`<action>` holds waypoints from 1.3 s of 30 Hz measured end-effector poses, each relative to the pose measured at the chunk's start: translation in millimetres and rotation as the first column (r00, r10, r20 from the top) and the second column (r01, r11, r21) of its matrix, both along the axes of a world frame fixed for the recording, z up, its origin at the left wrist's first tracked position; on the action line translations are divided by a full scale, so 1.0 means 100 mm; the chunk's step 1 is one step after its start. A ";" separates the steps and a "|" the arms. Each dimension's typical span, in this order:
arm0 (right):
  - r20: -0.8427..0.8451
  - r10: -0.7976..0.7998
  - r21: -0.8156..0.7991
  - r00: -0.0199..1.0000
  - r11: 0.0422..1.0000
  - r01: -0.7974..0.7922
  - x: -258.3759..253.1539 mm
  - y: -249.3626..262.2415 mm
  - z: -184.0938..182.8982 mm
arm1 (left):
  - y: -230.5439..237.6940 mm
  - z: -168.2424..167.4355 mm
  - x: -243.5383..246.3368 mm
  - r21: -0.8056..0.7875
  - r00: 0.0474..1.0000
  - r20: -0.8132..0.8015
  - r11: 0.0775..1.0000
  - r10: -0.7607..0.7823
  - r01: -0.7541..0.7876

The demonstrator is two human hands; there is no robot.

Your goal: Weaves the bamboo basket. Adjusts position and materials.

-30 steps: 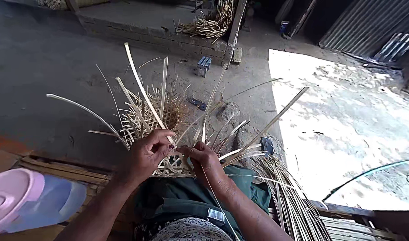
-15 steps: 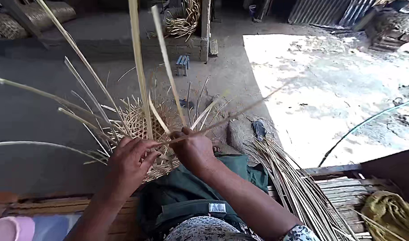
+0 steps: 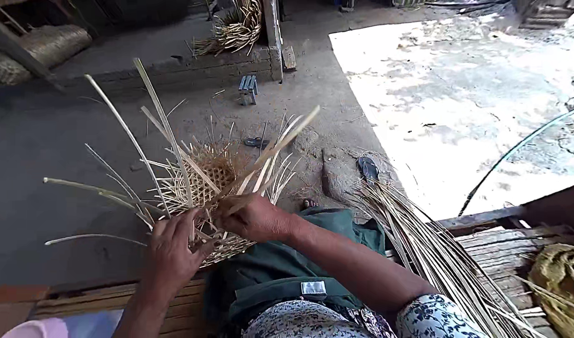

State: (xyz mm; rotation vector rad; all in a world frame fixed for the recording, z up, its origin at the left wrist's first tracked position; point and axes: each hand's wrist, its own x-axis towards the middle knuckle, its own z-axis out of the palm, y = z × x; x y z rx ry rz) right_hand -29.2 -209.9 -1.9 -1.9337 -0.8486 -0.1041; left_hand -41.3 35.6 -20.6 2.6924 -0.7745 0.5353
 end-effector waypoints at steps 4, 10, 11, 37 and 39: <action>0.211 -0.210 -0.298 0.955 0.916 0.267 -0.30 0.13 0.13 | -0.19 0.11 -0.10 0.123 1.000 0.018 0.992 -0.013 0.011; 0.062 -0.143 -0.492 0.988 0.857 0.155 -0.20 -0.09 0.21 | -0.18 0.20 -0.13 -0.213 0.974 -0.176 0.972 -0.142 0.103; -0.009 -0.096 -0.464 0.995 0.882 0.081 -0.16 -0.14 0.23 | -0.14 0.21 -0.12 -0.375 0.949 -0.263 0.925 -0.175 0.067; 0.369 -0.558 -0.281 0.743 0.695 0.662 -0.44 0.15 -0.25 | -0.43 0.13 -0.01 -0.069 0.994 0.089 0.995 -0.063 0.069; 0.246 -0.539 -0.341 0.805 0.730 0.593 -0.45 0.18 -0.12 | -0.42 0.13 -0.03 -0.115 0.997 0.057 0.992 -0.053 0.059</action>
